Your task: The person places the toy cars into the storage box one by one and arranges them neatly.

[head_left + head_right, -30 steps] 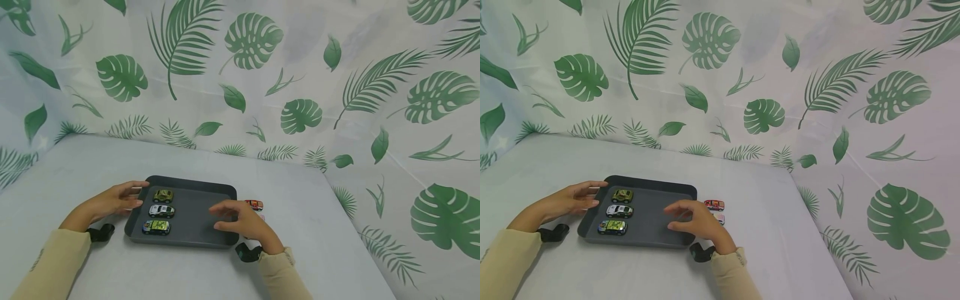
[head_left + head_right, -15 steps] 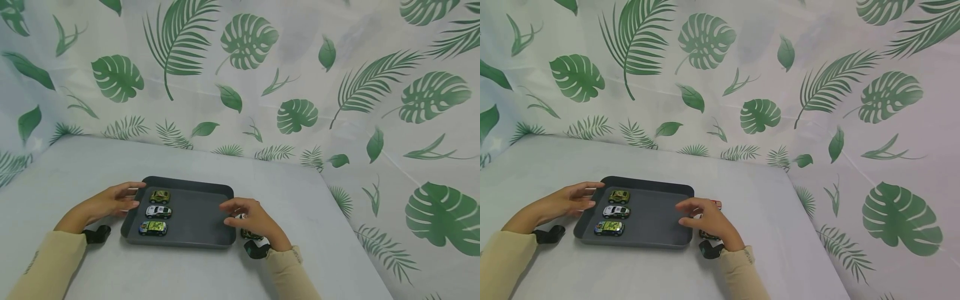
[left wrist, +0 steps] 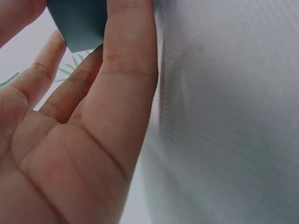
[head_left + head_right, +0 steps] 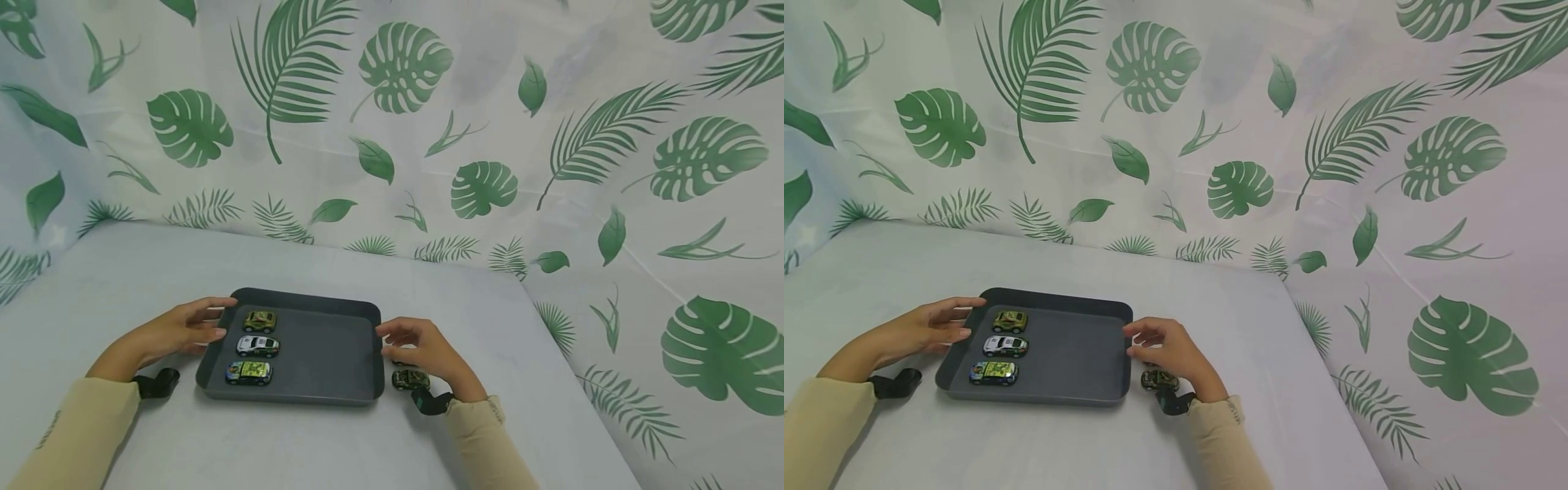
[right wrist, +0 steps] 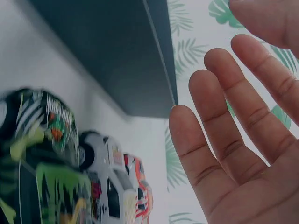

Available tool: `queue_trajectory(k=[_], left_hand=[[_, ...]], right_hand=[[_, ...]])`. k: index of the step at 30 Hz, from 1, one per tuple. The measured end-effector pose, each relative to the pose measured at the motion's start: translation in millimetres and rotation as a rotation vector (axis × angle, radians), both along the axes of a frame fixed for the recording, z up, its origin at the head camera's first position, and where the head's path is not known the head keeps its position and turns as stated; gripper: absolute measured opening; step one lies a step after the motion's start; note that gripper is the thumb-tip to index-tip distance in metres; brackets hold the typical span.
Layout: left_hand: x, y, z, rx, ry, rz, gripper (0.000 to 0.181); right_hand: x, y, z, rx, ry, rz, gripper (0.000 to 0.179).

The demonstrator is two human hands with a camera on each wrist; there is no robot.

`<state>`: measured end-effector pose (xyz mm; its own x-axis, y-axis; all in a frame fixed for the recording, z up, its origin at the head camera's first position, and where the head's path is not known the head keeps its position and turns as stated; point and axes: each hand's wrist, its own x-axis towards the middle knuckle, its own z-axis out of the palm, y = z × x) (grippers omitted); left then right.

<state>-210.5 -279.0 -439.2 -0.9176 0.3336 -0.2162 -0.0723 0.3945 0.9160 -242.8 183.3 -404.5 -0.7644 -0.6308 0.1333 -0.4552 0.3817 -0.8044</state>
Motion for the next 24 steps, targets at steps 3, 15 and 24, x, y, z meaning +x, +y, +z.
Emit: queue_trajectory(k=[3, 15, 24], left_hand=[[-0.4, -0.3, -0.4, -0.004, 0.002, -0.001, 0.081], [1.1, 0.4, 1.4, -0.021, 0.010, 0.003, 0.081], [0.6, 1.0, 1.0, -0.012, -0.001, 0.007, 0.079]], right_hand=[[-2.5, 4, -1.3, 0.007, -0.009, -0.019, 0.034], [-9.5, 20, -1.3, 0.031, -0.008, -0.070, 0.031], [-18.1, 30, -5.9, 0.035, -0.034, -0.110, 0.028]])
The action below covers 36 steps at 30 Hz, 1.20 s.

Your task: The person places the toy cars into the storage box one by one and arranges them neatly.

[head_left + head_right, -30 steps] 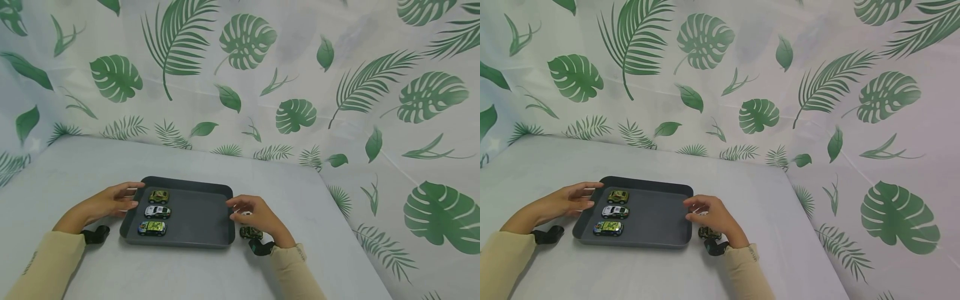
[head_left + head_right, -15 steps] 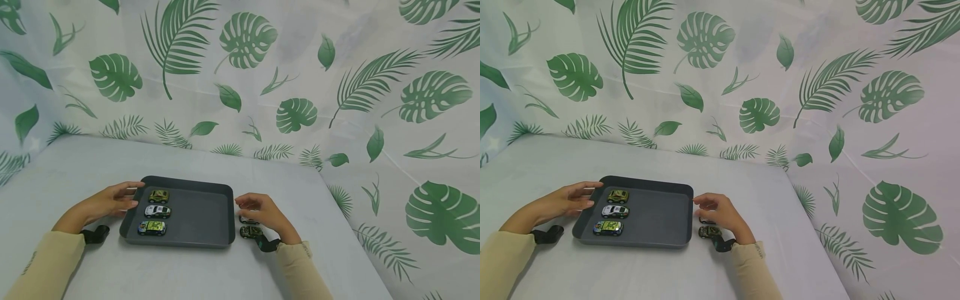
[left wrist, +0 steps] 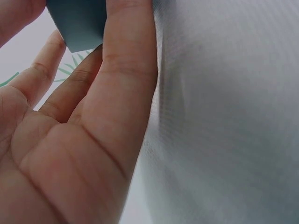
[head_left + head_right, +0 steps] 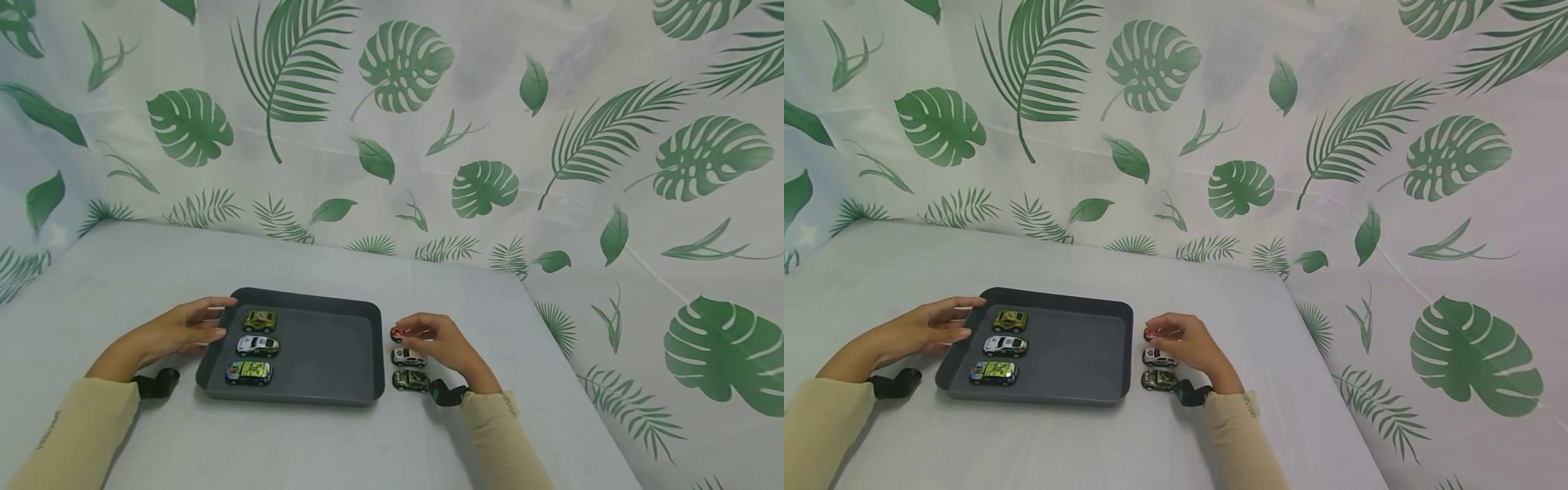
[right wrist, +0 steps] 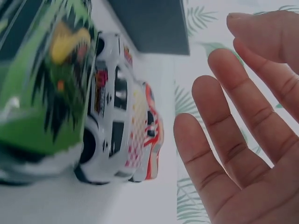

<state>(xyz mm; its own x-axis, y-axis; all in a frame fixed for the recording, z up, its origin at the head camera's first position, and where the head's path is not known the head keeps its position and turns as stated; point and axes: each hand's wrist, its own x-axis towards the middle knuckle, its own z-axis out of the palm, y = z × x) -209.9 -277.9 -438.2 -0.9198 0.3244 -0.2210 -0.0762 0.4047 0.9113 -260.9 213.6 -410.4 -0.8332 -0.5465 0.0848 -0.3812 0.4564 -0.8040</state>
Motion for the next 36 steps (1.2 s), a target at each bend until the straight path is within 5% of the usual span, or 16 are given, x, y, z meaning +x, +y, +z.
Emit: queue_trajectory(k=[13, 36], left_hand=[[-0.8, -0.3, 0.2, 0.022, -0.004, -0.002, 0.080], [-0.3, -0.5, 0.7, 0.024, -0.014, 0.007, 0.080]], right_hand=[[-16.9, 8, -7.8, 0.047, 0.059, -0.048, 0.024], [-38.1, 9, -19.3, 0.159, -0.008, -0.078, 0.026]])
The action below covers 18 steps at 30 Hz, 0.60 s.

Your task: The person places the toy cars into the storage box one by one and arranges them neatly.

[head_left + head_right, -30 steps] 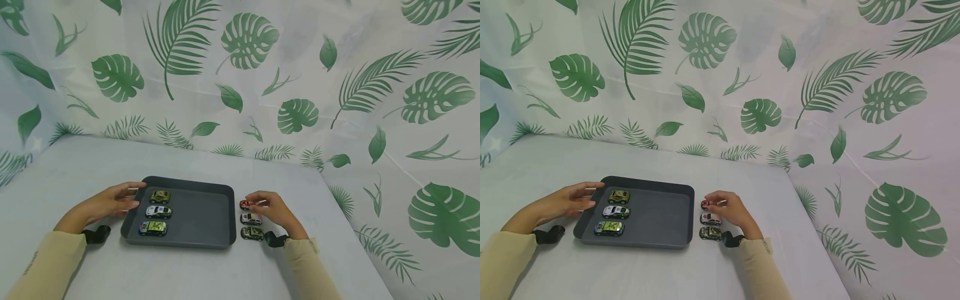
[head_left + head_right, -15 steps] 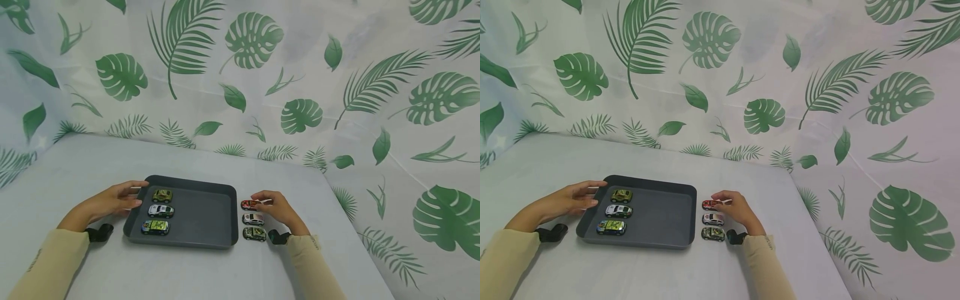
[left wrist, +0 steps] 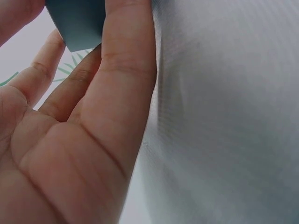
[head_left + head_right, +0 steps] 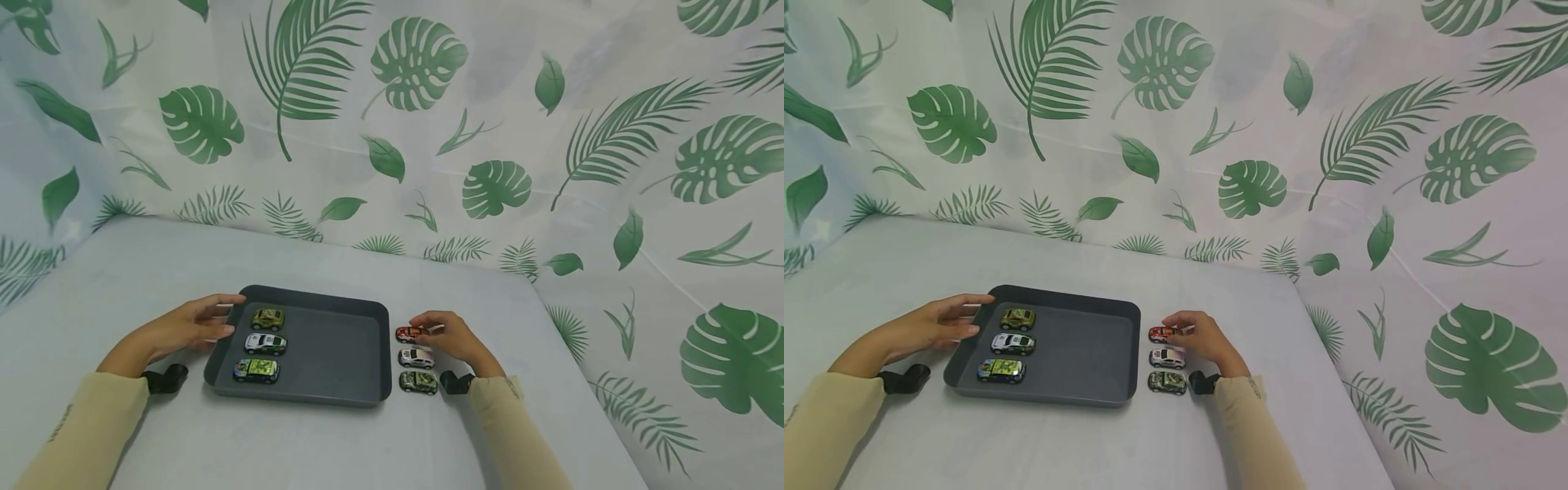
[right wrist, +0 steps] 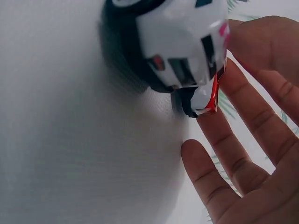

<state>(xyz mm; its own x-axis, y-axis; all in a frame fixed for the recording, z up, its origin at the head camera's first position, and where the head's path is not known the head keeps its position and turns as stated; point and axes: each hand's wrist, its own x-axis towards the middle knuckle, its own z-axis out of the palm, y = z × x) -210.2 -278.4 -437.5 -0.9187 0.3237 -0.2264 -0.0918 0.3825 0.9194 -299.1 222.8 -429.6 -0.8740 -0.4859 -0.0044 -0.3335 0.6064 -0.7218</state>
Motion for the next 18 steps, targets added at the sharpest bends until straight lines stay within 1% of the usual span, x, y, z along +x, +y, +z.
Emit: queue_trajectory(k=[9, 12, 18], left_hand=[[-0.5, 0.1, -0.1, 0.013, 0.002, -0.007, 0.080], [-0.8, 0.6, -0.1, 0.013, 0.002, -0.005, 0.081], [-0.7, 0.4, -1.4, 0.004, 0.004, -0.001, 0.080]], right_hand=[[-3.7, -1.2, -1.6, 0.061, -0.038, -0.024, 0.035], [-4.3, -1.5, -2.3, 0.071, -0.042, -0.029, 0.036], [-4.8, -1.5, -3.2, 0.078, -0.022, -0.008, 0.034]])
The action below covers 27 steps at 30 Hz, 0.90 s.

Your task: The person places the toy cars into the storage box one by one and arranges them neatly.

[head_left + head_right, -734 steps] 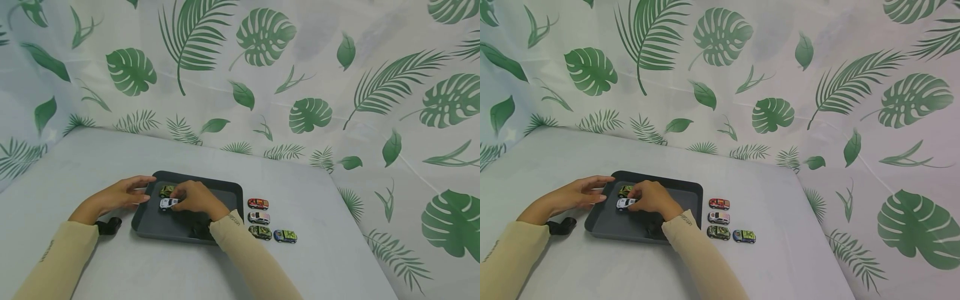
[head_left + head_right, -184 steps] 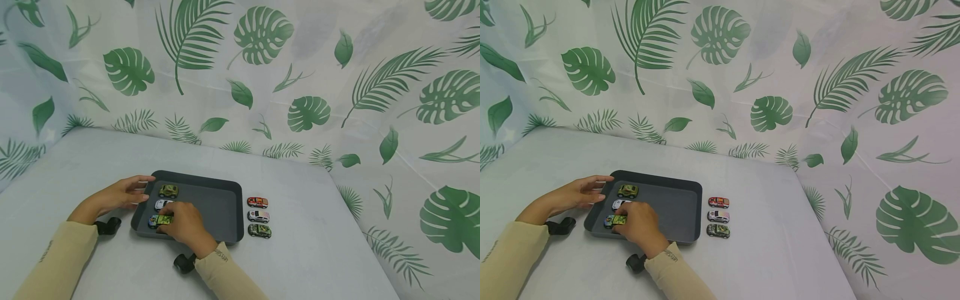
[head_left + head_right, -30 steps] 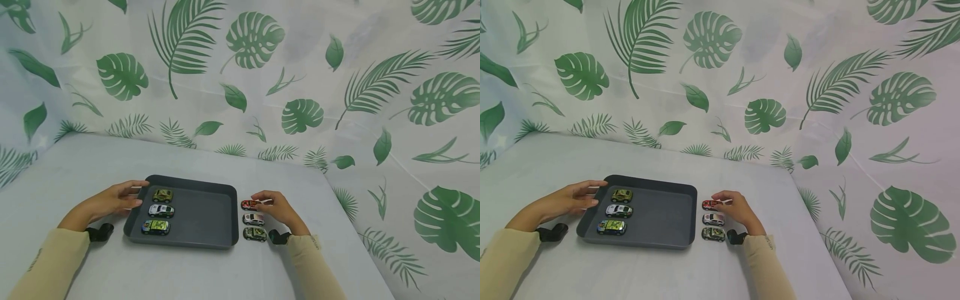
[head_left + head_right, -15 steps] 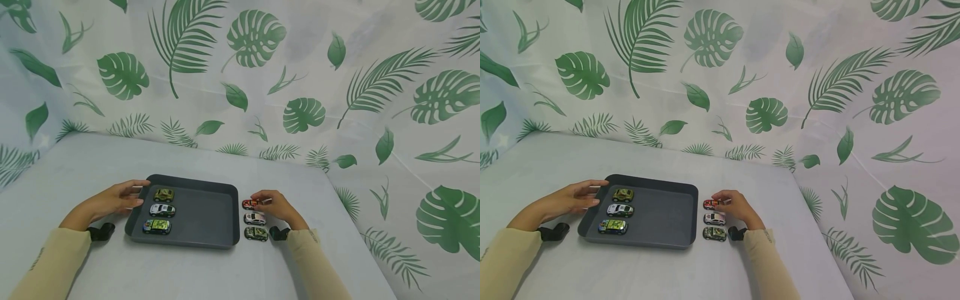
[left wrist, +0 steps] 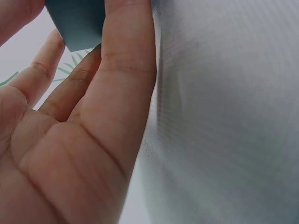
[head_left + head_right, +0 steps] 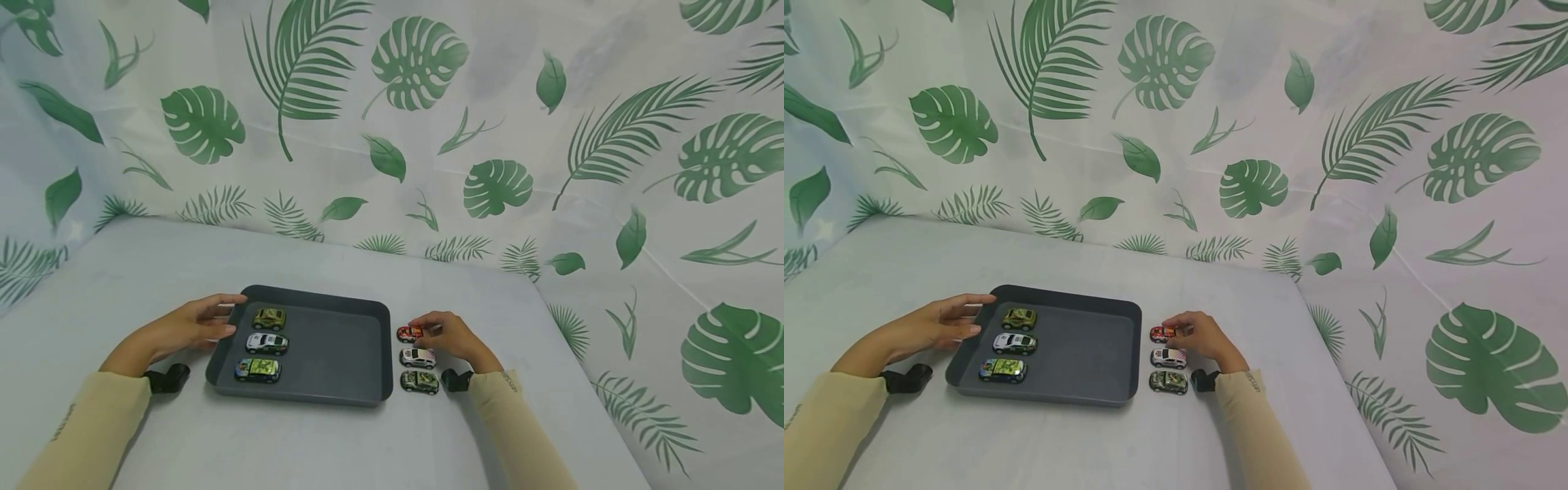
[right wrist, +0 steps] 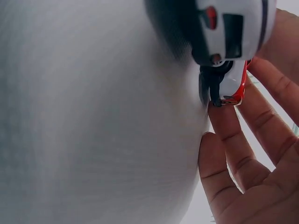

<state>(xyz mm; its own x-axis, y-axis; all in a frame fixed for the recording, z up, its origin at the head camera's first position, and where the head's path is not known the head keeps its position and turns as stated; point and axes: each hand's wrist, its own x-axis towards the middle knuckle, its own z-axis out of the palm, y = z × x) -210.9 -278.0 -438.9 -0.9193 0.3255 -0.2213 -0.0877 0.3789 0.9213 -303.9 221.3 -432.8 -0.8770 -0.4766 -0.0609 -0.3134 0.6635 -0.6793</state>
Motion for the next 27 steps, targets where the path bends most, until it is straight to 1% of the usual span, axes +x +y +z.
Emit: queue_trajectory(k=[8, 17, 22, 27], left_hand=[[0.1, 0.9, -1.8, -0.002, 0.003, -0.005, 0.078], [1.2, 1.0, -0.1, -0.010, 0.006, -0.003, 0.078], [1.4, 1.0, 0.9, -0.017, 0.005, 0.002, 0.078], [0.8, 0.7, 0.5, -0.027, 0.008, 0.007, 0.077]], right_hand=[[1.7, 2, 0.1, 0.020, 0.020, 0.001, 0.030], [3.6, 8, 7.4, 0.037, 0.040, -0.004, 0.028], [6.1, 10, 13.2, 0.036, 0.064, 0.015, 0.029], [8.6, 10, 21.0, 0.012, 0.103, 0.057, 0.029]])
